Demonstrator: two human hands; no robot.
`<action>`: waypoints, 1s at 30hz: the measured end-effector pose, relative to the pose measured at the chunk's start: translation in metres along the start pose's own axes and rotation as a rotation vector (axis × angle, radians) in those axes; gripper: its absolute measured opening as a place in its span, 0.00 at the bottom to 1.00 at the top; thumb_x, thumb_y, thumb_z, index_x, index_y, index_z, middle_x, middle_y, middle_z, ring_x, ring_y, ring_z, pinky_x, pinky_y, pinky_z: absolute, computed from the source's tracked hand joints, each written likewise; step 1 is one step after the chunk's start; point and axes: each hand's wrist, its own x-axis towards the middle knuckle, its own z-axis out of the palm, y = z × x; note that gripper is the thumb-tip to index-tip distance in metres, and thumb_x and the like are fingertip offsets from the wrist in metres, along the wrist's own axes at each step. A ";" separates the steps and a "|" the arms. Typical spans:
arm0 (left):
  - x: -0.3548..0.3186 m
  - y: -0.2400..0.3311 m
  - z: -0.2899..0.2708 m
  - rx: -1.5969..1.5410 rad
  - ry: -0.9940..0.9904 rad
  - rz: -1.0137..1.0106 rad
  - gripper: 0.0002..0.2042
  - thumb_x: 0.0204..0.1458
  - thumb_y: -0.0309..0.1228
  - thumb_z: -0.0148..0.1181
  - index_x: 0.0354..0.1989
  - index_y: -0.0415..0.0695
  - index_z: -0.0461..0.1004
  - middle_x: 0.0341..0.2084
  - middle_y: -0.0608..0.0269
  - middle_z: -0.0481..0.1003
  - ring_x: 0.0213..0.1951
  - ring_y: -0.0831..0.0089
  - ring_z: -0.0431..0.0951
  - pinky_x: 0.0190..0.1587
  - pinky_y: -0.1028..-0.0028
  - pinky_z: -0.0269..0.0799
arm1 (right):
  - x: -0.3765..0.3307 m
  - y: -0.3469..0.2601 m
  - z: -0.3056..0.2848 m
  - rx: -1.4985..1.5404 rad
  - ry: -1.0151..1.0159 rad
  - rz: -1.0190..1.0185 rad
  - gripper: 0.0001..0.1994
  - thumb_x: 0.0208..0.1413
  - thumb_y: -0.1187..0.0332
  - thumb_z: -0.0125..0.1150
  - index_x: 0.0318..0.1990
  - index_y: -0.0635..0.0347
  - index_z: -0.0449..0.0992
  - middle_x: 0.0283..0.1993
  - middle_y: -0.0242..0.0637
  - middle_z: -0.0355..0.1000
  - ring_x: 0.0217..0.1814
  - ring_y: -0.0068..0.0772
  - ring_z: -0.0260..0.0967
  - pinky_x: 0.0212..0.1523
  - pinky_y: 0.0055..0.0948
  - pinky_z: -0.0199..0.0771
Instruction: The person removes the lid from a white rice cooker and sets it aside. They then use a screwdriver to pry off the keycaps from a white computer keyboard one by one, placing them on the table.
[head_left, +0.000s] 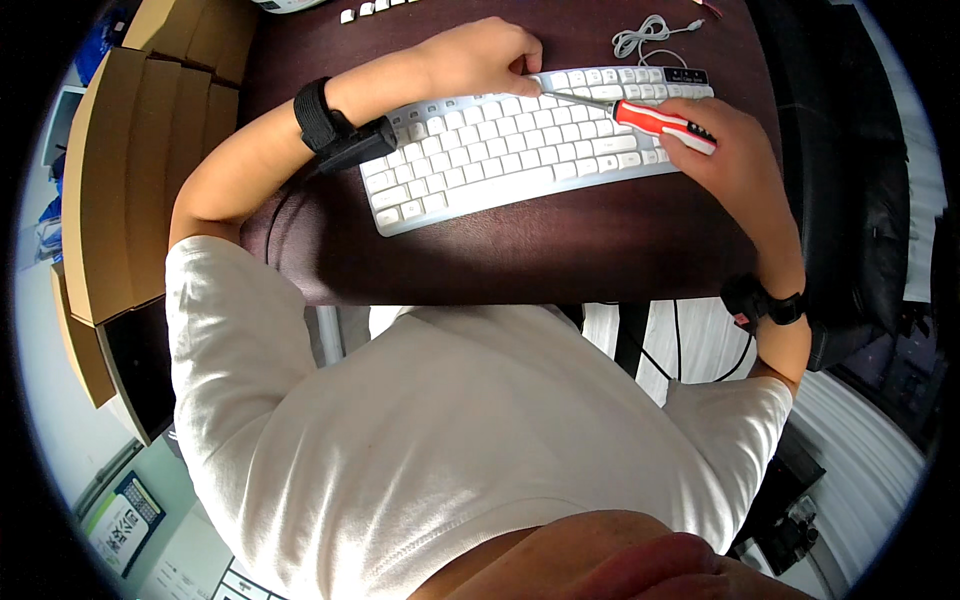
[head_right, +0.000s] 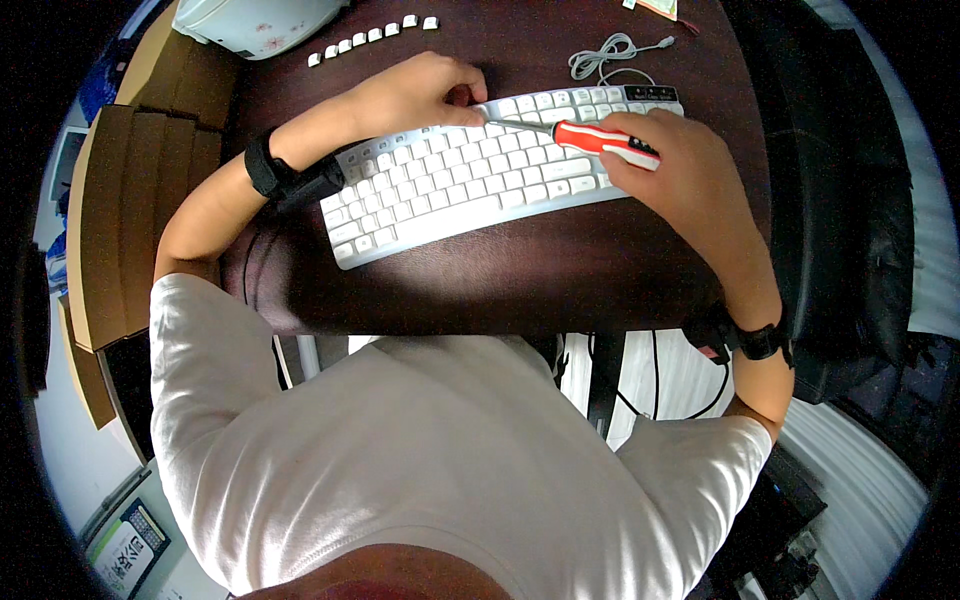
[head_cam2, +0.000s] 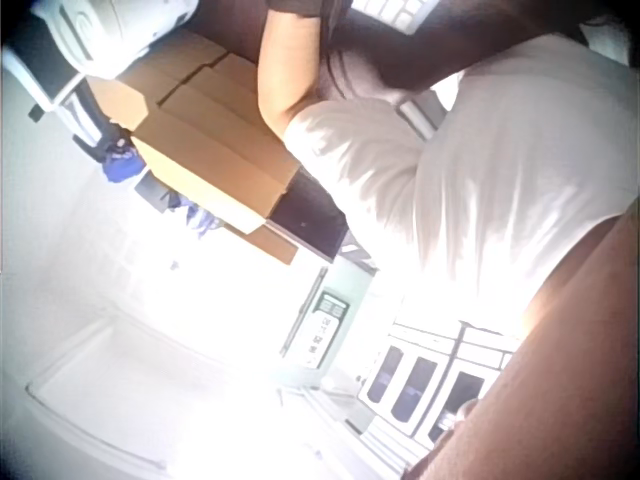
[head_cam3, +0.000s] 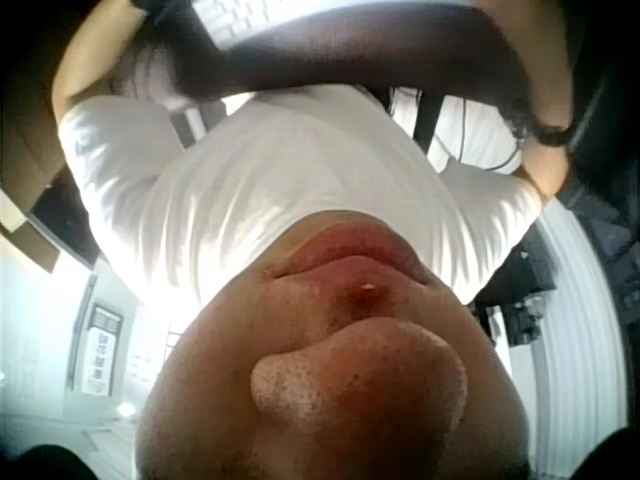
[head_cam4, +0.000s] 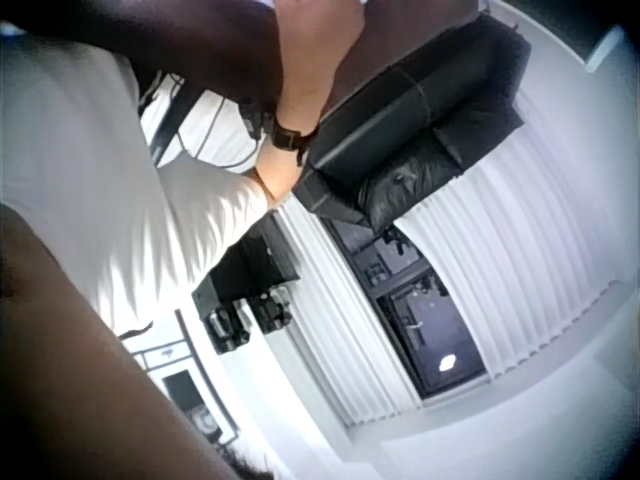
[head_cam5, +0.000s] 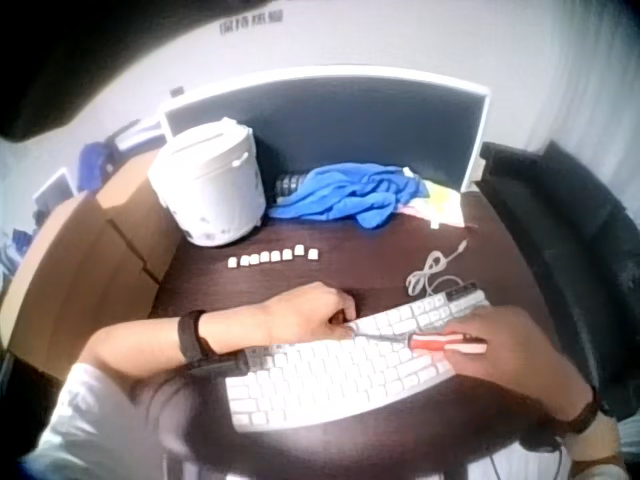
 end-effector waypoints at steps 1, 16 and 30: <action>-0.001 0.001 0.003 -0.041 -0.009 -0.021 0.14 0.51 0.34 0.64 0.38 0.36 0.76 0.27 0.51 0.77 0.31 0.61 0.79 0.35 0.67 0.73 | 0.003 -0.004 -0.002 -0.046 -0.005 0.002 0.15 0.51 0.64 0.64 0.45 0.60 0.78 0.35 0.44 0.76 0.34 0.42 0.75 0.36 0.33 0.74; -0.005 0.003 0.013 -0.096 0.036 -0.035 0.14 0.49 0.34 0.64 0.36 0.36 0.75 0.27 0.51 0.77 0.33 0.60 0.78 0.38 0.66 0.72 | 0.039 -0.042 -0.027 -0.369 -0.045 -0.136 0.12 0.47 0.64 0.62 0.38 0.58 0.81 0.30 0.44 0.78 0.29 0.37 0.77 0.34 0.32 0.77; -0.008 0.000 0.016 -0.116 0.074 -0.019 0.13 0.48 0.33 0.65 0.36 0.36 0.76 0.28 0.51 0.78 0.34 0.59 0.79 0.39 0.66 0.73 | 0.060 -0.031 -0.032 -0.365 -0.111 -0.265 0.13 0.49 0.65 0.66 0.41 0.59 0.81 0.34 0.44 0.78 0.34 0.36 0.78 0.38 0.31 0.78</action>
